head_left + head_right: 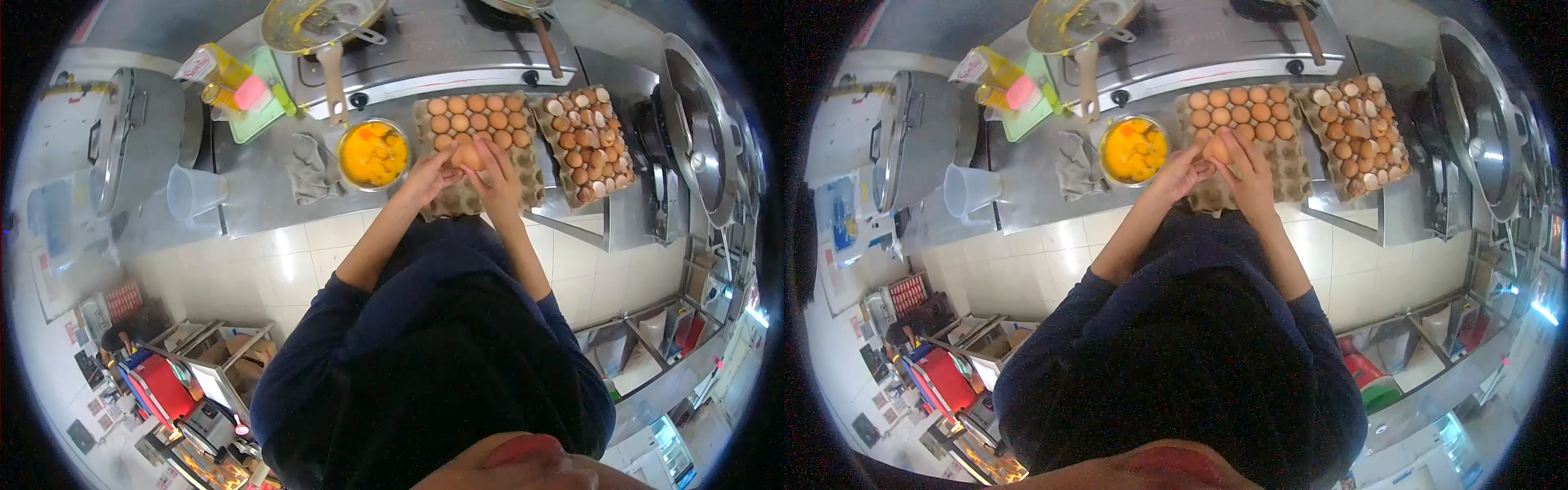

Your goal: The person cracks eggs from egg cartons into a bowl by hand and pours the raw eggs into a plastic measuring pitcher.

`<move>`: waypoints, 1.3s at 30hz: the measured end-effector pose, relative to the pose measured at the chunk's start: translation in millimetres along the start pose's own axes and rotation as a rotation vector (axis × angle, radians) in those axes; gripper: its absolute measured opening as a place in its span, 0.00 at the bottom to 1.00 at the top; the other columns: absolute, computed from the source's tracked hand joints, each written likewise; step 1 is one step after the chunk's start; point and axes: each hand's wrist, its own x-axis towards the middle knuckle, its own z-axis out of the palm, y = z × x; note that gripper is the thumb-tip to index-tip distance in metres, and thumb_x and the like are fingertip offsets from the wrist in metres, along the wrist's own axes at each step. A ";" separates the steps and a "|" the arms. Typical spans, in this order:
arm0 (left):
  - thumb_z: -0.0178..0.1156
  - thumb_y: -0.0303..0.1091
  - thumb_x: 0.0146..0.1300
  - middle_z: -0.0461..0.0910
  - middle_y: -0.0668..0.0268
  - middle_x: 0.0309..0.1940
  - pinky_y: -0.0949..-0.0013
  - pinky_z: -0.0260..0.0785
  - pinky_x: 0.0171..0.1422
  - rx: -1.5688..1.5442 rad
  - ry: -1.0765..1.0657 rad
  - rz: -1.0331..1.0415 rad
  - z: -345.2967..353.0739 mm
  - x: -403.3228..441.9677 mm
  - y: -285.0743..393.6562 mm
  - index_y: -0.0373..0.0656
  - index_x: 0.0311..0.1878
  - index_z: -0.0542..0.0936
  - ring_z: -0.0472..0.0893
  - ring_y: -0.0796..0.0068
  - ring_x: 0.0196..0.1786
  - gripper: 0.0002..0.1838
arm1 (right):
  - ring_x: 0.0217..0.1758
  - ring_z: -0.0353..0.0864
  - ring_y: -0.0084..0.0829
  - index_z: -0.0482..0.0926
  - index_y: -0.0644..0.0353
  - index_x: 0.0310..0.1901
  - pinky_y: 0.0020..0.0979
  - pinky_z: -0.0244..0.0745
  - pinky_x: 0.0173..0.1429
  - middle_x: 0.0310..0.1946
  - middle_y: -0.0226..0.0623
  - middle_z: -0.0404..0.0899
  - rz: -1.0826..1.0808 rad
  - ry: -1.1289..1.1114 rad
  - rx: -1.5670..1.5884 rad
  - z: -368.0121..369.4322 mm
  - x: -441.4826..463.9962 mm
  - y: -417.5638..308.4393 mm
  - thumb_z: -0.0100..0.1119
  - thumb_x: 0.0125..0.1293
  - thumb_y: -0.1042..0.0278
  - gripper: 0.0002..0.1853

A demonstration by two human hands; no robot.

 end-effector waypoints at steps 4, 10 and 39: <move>0.62 0.48 0.68 0.83 0.58 0.43 0.73 0.79 0.43 0.001 0.049 0.010 -28.5 -29.8 25.9 0.36 0.53 0.76 0.85 0.69 0.40 0.24 | 0.54 0.80 0.32 0.75 0.59 0.59 0.30 0.77 0.53 0.55 0.39 0.78 0.409 0.101 0.493 26.6 7.4 -27.2 0.69 0.60 0.72 0.25; 0.62 0.48 0.68 0.82 0.57 0.46 0.74 0.78 0.46 0.133 0.128 0.177 -68.4 -71.9 56.5 0.38 0.59 0.74 0.85 0.67 0.45 0.25 | 0.38 0.79 0.22 0.76 0.63 0.54 0.22 0.75 0.40 0.42 0.34 0.79 0.524 -0.407 0.652 80.2 13.1 -24.5 0.69 0.63 0.64 0.22; 0.68 0.24 0.52 0.79 0.53 0.55 0.64 0.76 0.58 1.258 0.248 0.843 -138.0 -96.1 81.5 0.44 0.62 0.78 0.82 0.57 0.52 0.30 | 0.40 0.82 0.23 0.80 0.61 0.53 0.27 0.80 0.43 0.39 0.35 0.84 0.448 -0.252 0.336 172.0 -2.0 -49.8 0.68 0.59 0.64 0.20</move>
